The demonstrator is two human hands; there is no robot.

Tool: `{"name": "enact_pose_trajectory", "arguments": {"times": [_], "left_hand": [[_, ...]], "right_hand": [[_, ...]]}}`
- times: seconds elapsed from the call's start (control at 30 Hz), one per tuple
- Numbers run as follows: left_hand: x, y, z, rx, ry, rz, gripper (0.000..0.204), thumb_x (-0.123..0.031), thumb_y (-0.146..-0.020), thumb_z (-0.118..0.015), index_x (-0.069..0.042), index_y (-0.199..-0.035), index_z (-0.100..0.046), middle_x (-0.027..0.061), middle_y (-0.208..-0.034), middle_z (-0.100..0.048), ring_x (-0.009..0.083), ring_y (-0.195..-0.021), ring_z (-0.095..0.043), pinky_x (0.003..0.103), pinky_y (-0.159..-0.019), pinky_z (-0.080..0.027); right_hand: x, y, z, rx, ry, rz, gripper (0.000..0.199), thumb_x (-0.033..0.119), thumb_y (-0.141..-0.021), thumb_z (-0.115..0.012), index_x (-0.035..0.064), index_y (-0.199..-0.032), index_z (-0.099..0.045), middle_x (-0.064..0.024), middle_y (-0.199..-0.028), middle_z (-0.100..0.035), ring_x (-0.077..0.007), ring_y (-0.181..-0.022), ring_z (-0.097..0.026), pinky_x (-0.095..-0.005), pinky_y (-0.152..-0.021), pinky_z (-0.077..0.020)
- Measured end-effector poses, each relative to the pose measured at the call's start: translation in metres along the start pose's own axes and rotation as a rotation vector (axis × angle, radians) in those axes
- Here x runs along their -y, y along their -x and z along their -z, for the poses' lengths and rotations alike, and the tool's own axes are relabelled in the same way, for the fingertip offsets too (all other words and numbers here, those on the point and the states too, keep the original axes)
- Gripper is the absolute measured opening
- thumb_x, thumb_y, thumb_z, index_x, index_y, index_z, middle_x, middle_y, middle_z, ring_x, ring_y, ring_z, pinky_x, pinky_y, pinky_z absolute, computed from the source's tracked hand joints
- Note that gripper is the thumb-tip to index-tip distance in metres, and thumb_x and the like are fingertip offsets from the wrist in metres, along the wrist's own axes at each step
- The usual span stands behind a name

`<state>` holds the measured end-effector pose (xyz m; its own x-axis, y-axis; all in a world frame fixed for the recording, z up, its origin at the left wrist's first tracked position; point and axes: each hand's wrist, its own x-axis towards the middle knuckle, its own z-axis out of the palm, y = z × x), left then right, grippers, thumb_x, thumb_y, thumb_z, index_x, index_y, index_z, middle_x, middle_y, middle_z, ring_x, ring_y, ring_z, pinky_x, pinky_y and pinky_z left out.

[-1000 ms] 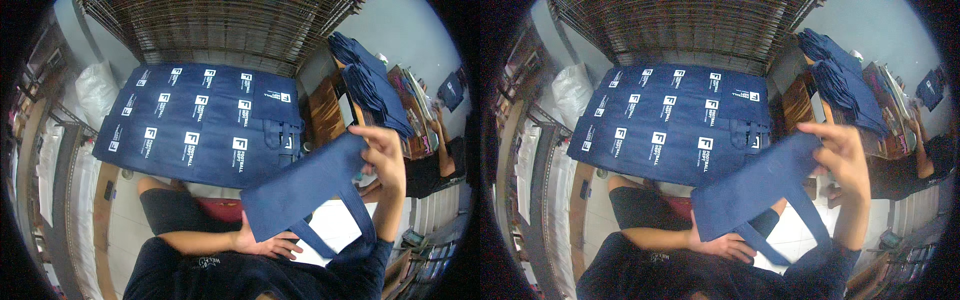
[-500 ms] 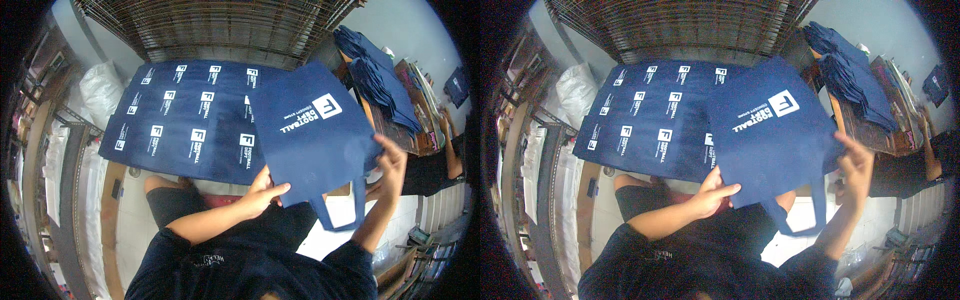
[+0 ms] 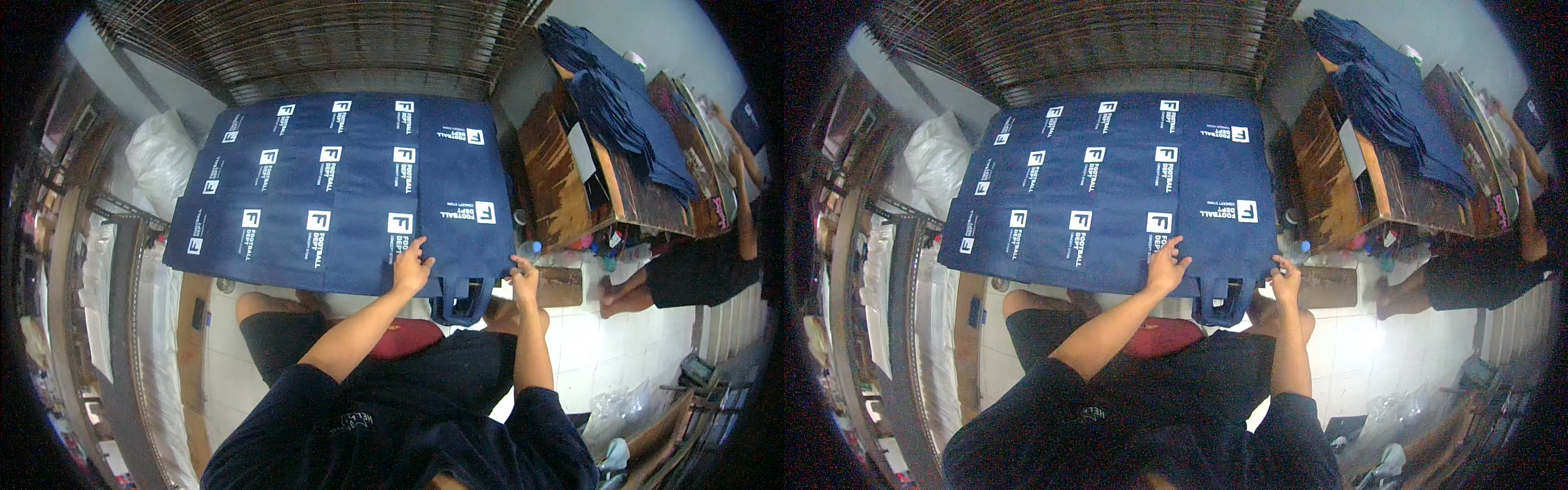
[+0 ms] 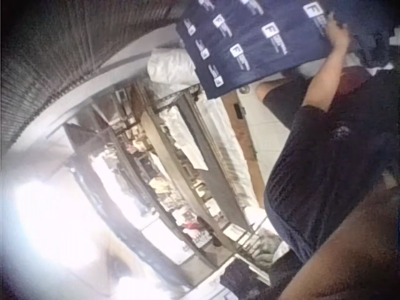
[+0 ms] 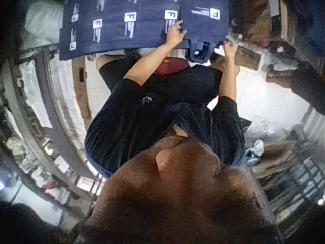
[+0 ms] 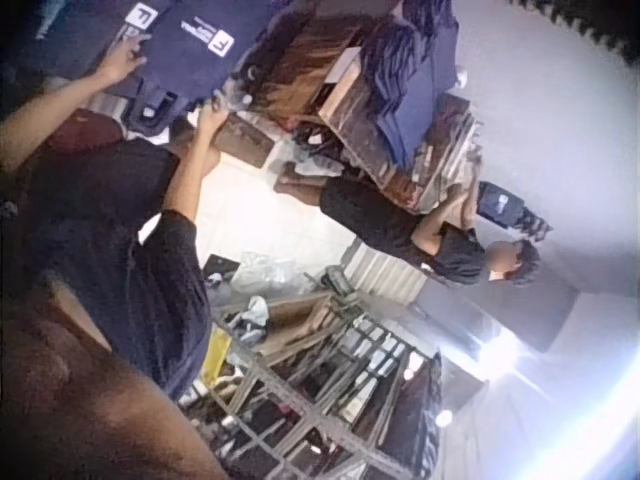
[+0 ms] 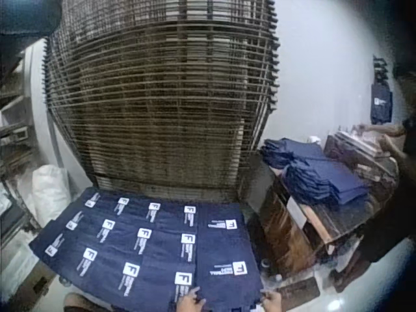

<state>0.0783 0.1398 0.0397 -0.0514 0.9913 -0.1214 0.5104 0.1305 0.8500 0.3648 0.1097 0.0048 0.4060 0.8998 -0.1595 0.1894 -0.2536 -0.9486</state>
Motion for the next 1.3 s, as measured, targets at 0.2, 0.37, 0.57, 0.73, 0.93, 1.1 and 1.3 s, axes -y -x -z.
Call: {"name": "enact_pose_trajectory", "arguments": {"times": [0.2, 0.37, 0.57, 0.73, 0.93, 1.1, 1.3], "left_hand": [[0.001, 0.003, 0.002, -0.027, -0.043, -0.061, 0.044, -0.013, -0.072, -0.072, -0.006, -0.113, -0.060, 0.0176, -0.092, -0.065, 0.0278, -0.073, -0.065, 0.038, -0.070, -0.051], [0.010, -0.003, -0.001, -0.060, -0.067, -0.139, 0.043, -0.016, -0.073, -0.071, -0.005, -0.112, -0.061, 0.0184, -0.092, -0.065, 0.0260, -0.073, -0.065, 0.037, -0.069, -0.052], [0.010, -0.005, -0.001, -0.053, -0.064, -0.128, 0.031, -0.010, -0.074, -0.064, -0.002, -0.103, -0.064, 0.0178, -0.091, -0.064, 0.0285, -0.073, -0.064, 0.039, -0.070, -0.051], [0.007, -0.004, -0.001, -0.038, -0.088, -0.148, 0.030, -0.009, -0.074, -0.060, -0.001, -0.102, -0.065, 0.0170, -0.090, -0.064, 0.0293, -0.073, -0.063, 0.039, -0.072, -0.050], [0.014, -0.003, -0.002, -0.072, -0.097, -0.176, 0.031, -0.008, -0.074, -0.064, -0.001, -0.104, -0.064, 0.0173, -0.090, -0.064, 0.0284, -0.072, -0.064, 0.038, -0.070, -0.051], [0.020, -0.010, -0.004, -0.082, -0.141, -0.229, 0.032, -0.009, -0.075, -0.065, -0.002, -0.106, -0.063, 0.0192, -0.094, -0.063, 0.0272, -0.070, -0.065, 0.037, -0.067, -0.052], [0.011, -0.013, -0.001, -0.076, -0.110, -0.195, 0.031, -0.007, -0.075, -0.063, -0.002, -0.106, -0.063, 0.0184, -0.092, -0.063, 0.0302, -0.077, -0.064, 0.040, -0.072, -0.050]], "right_hand": [[0.000, 0.002, -0.001, -0.021, -0.009, -0.012, 0.036, -0.009, -0.075, -0.052, 0.0038, -0.107, -0.063, -0.0130, -0.104, -0.063, -0.0145, -0.056, -0.063, -0.0234, -0.048, -0.0466], [0.004, 0.005, -0.005, -0.055, 0.033, -0.033, 0.035, -0.008, -0.074, -0.053, 0.0032, -0.106, -0.064, -0.0124, -0.103, -0.064, -0.0150, -0.058, -0.063, -0.0242, -0.049, -0.0474], [0.005, 0.003, -0.006, -0.075, 0.062, -0.012, 0.036, -0.007, -0.072, -0.054, 0.0035, -0.105, -0.065, -0.0150, -0.104, -0.062, -0.0171, -0.062, -0.065, -0.0250, -0.054, -0.0514], [-0.017, -0.002, -0.005, -0.127, 0.072, 0.113, 0.035, -0.006, -0.072, -0.056, 0.0043, -0.104, -0.065, -0.0147, -0.098, -0.064, -0.0167, -0.058, -0.064, -0.0260, -0.053, -0.0508], [-0.001, 0.006, -0.009, -0.123, 0.097, 0.051, 0.036, -0.005, -0.075, -0.058, 0.0049, -0.110, -0.062, -0.0136, -0.094, -0.064, -0.0149, -0.056, -0.063, -0.0270, -0.051, -0.0492], [-0.012, 0.002, -0.007, -0.111, 0.093, 0.047, 0.034, -0.005, -0.077, -0.059, 0.0064, -0.110, -0.062, -0.0139, -0.095, -0.063, -0.0155, -0.058, -0.063, -0.0270, -0.051, -0.0502], [-0.011, -0.003, -0.009, -0.135, 0.113, 0.083, 0.033, -0.004, -0.077, -0.060, 0.0069, -0.109, -0.062, -0.0139, -0.092, -0.064, -0.0160, -0.056, -0.064, -0.0279, -0.051, -0.0508]]}}
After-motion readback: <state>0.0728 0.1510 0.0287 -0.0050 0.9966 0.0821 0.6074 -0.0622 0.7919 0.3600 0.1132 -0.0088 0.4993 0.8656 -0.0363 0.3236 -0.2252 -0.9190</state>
